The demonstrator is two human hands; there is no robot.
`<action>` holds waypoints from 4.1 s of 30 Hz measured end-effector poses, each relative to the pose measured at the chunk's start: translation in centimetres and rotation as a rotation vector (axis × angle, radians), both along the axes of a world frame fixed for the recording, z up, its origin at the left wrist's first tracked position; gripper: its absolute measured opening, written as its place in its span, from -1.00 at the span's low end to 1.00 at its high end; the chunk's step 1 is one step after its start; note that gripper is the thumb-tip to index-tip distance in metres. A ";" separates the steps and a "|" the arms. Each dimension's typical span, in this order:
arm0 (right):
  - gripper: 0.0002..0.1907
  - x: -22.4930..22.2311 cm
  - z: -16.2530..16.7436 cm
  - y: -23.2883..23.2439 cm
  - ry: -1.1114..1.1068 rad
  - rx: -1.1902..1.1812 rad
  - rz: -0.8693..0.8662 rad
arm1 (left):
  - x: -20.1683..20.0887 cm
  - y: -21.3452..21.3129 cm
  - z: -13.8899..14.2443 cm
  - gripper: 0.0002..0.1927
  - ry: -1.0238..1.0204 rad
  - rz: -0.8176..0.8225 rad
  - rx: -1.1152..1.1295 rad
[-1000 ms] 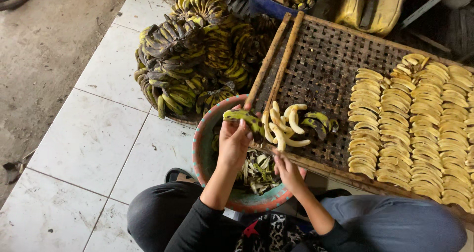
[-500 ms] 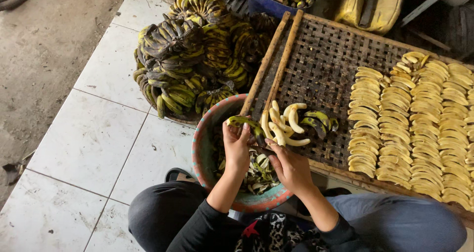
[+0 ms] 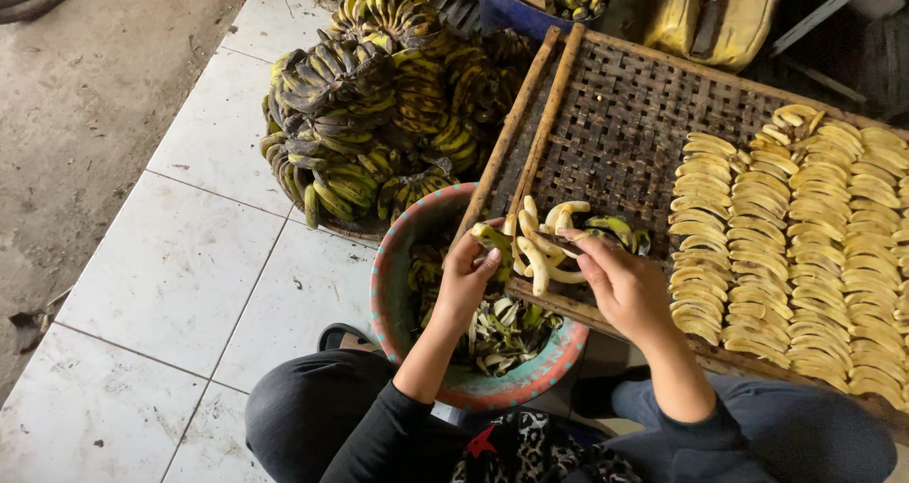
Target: The person sits on the floor and peels bananas one at a time using a small knife, cutting the peel and pulling it off by hand. Peeled bananas are placed on a woven bamboo tray alongside already peeled ones, and discarded peels drop into a large basin below.
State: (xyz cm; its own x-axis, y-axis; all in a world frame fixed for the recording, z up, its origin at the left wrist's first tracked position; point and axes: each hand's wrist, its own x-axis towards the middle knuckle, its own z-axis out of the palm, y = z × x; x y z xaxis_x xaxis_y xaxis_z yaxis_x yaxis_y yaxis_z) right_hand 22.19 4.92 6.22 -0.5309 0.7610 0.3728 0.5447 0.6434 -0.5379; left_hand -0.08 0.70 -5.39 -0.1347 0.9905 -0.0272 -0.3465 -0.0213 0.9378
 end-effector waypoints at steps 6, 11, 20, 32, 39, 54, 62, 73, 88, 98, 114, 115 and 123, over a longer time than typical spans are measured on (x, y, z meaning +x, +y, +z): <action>-0.64 -0.5 -0.5 -2.2 -0.140 -0.253 0.051 | 0.4 0.9 -2.0 -0.55 -0.655 0.138 -0.081; -0.53 -4.3 -4.9 -5.8 0.034 -0.132 -0.090 | 0.8 0.7 -1.7 -0.61 -0.802 0.133 -0.146; -0.59 -5.9 -4.8 -5.4 -0.020 -0.010 -0.134 | 1.5 0.5 -0.3 -0.77 -0.790 0.262 -0.138; -0.61 -3.5 -6.4 -1.2 -0.176 -0.303 -0.272 | 0.8 0.3 -0.6 -0.63 -0.584 -0.008 -0.182; -0.73 -0.8 -3.8 0.3 0.129 -0.093 -0.135 | 1.1 -0.3 0.4 -0.61 -0.317 0.003 -0.088; -0.66 -3.2 -4.4 -4.0 0.182 -0.403 -0.203 | 0.9 -1.0 3.9 -0.60 -0.328 -0.055 0.117; -0.66 -1.2 -8.3 -5.7 0.180 -0.754 -0.218 | -0.7 -0.9 4.3 -0.57 -0.306 0.032 0.167; -0.76 -4.3 -6.1 -2.5 0.356 -0.104 -0.111 | 1.7 -0.8 3.5 -0.56 -0.455 0.030 0.063; -0.81 -4.5 -7.7 -1.7 0.432 -0.172 -0.113 | 3.2 -1.0 3.5 -0.60 -0.583 0.111 -0.016; -0.60 -5.2 -3.7 -5.9 0.540 -0.582 -0.029 | 3.4 -1.9 7.2 -0.60 0.383 0.382 0.139; -0.63 -5.5 -4.3 -6.6 0.733 -0.916 -0.017 | 1.1 -2.1 5.5 -0.54 0.715 0.566 0.547; -0.61 -5.3 -3.8 -6.3 0.763 -0.960 0.021 | 1.0 -2.0 5.4 -0.55 0.702 0.557 0.574; -0.64 -3.0 -2.5 -3.9 1.097 -1.312 0.007 | 1.3 -2.3 5.3 -0.53 0.567 0.608 0.727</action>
State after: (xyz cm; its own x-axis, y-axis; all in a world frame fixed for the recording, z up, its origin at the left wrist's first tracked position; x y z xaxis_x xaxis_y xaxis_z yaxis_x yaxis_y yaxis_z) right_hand 19.19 1.00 3.75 -0.4763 0.8307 -0.2883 -0.4132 -0.5009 -0.7605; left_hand 1.20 -1.57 -0.07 -0.4134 0.5097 0.7545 0.3854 -0.6528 0.6522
